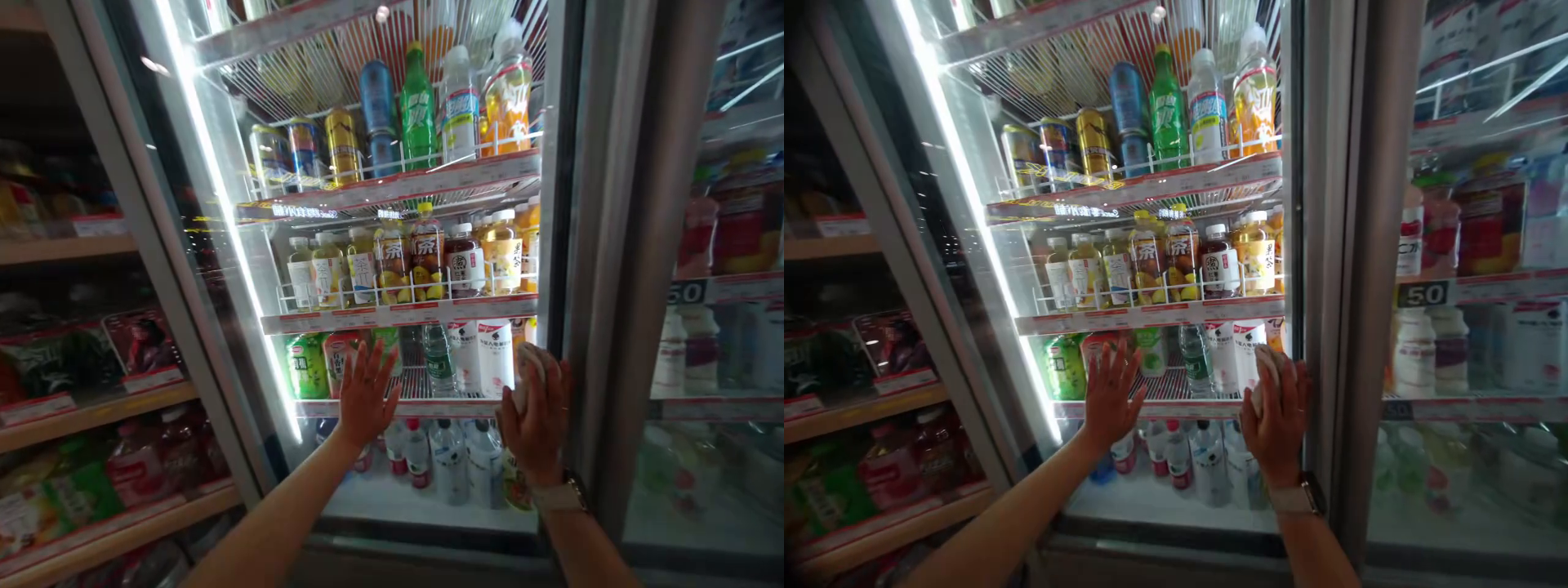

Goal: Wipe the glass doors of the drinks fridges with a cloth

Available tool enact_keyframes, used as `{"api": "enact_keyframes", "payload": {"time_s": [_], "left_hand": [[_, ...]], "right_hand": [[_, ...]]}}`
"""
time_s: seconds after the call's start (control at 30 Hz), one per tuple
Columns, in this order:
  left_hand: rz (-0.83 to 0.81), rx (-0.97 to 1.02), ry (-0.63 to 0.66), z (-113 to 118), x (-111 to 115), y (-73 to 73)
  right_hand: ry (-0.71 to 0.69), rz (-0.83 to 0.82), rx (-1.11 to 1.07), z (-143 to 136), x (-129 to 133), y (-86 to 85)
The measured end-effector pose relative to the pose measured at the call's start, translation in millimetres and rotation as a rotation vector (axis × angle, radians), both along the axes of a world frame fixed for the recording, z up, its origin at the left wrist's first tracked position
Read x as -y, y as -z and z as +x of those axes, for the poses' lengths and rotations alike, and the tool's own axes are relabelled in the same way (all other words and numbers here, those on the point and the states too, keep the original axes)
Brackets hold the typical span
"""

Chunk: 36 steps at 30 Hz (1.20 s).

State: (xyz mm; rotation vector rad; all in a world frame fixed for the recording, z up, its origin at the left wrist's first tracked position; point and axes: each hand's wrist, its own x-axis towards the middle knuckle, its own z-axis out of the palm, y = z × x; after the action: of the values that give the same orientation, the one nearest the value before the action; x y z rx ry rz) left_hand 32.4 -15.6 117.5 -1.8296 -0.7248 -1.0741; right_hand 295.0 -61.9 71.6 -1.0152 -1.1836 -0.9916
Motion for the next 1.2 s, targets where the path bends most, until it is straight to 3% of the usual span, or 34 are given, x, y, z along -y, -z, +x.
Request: {"api": "enact_keyframes", "payload": {"time_s": [0.1,0.3,0.43,0.53,0.67,0.77,0.83,0.93,1.07,1.2], "left_hand": [[0.023,0.013,-0.014,-4.9,-6.7,10.3],[0.005,0.025,-0.023,-1.7,-7.6,18.7],[0.003,0.018,-0.03,-2.6,-5.6,16.7],[0.012,0.022,-0.024,-2.3,-5.3,16.3],[-0.002,0.038,-0.015,-1.1,-6.2,17.9],[-0.013,0.039,-0.024,-0.9,-6.5,19.4],[-0.005,0.038,-0.032,-1.1,-6.0,19.7],[-0.012,0.031,-0.047,-1.4,-4.9,19.3],[-0.02,0.024,-0.037,-1.8,-4.7,18.5],[-0.016,0.028,-0.005,-1.7,-5.5,18.3]], "right_hand": [[-0.025,0.007,0.017,-19.2,-6.5,6.0],[-0.119,-0.13,0.314,-88.7,-10.0,55.2],[-0.079,-0.19,0.431,-86.4,-4.6,72.8],[-0.028,-0.174,0.354,-60.0,-4.1,67.2],[0.045,-0.062,0.016,-24.5,-4.1,40.4],[0.044,0.009,-0.223,-19.0,-4.7,20.2],[0.028,0.012,-0.293,-29.6,-6.4,14.8],[-0.04,-0.061,-0.159,-61.3,-9.3,22.8],[-0.129,-0.195,0.199,-102.1,-8.8,48.9],[-0.081,-0.229,0.357,-99.9,-5.6,60.2]]}}
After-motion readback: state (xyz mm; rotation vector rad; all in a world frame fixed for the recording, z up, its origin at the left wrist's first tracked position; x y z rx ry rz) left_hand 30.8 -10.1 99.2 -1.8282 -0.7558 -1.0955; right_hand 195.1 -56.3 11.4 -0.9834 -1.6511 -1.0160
